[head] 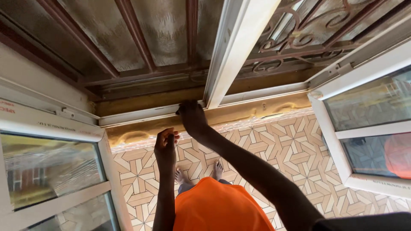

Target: Cleaning a glass window and its white aluminum frame using a damp cloth and a bucket of water.

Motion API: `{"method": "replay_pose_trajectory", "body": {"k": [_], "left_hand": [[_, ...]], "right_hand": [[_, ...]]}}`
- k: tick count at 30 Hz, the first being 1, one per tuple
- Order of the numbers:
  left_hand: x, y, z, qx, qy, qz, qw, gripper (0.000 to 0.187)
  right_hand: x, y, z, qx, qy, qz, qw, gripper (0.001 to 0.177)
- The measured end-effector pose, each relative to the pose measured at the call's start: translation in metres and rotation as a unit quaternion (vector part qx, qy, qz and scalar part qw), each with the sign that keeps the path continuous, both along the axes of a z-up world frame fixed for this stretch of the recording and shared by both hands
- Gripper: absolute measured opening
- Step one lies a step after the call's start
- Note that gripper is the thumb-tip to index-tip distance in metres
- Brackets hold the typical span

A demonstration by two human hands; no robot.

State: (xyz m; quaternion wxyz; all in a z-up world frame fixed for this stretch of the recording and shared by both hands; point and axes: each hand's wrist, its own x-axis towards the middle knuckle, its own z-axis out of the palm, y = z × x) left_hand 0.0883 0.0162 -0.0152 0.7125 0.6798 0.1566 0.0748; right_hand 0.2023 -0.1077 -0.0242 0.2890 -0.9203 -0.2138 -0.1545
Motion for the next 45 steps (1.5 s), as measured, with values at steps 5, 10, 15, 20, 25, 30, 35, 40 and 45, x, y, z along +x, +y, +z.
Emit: {"method": "replay_pose_trajectory", "body": {"k": [5,10,15,20,25,30,35,40,45], "left_hand": [[-0.005,-0.004,0.006,0.001,0.011,-0.001,1.0,0.023],[-0.01,-0.003,0.01,0.003,-0.021,-0.009,1.0,0.023],[-0.012,0.003,0.012,-0.012,-0.036,0.011,0.999,0.022],[0.001,-0.004,0.032,0.006,-0.048,0.005,0.999,0.022],[0.037,-0.029,0.073,0.036,-0.14,-0.049,0.988,0.023],[0.061,-0.062,0.176,0.132,-0.233,-0.072,0.961,0.023],[0.068,-0.082,0.238,0.079,-0.356,-0.126,0.923,0.033],[0.07,-0.09,0.246,0.087,-0.38,-0.158,0.907,0.034],[0.076,-0.092,0.232,0.1,-0.366,-0.174,0.909,0.036]], "right_hand": [[0.009,0.005,-0.011,-0.188,0.04,-0.124,0.973,0.011],[0.012,0.002,0.037,-0.416,0.174,-0.09,0.888,0.018],[0.023,-0.006,0.009,-0.416,0.257,-0.056,0.871,0.015],[0.005,-0.066,0.054,-0.284,0.076,0.102,0.95,0.026],[-0.055,-0.098,0.233,-0.026,-0.023,0.033,0.999,0.036],[-0.072,-0.113,0.298,0.126,-0.194,-0.015,0.973,0.072],[-0.02,-0.104,0.227,0.109,-0.339,-0.138,0.924,0.075],[-0.029,-0.1,0.138,0.054,-0.345,-0.161,0.923,0.064],[-0.021,-0.099,0.142,0.05,-0.3,-0.157,0.94,0.066]]}}
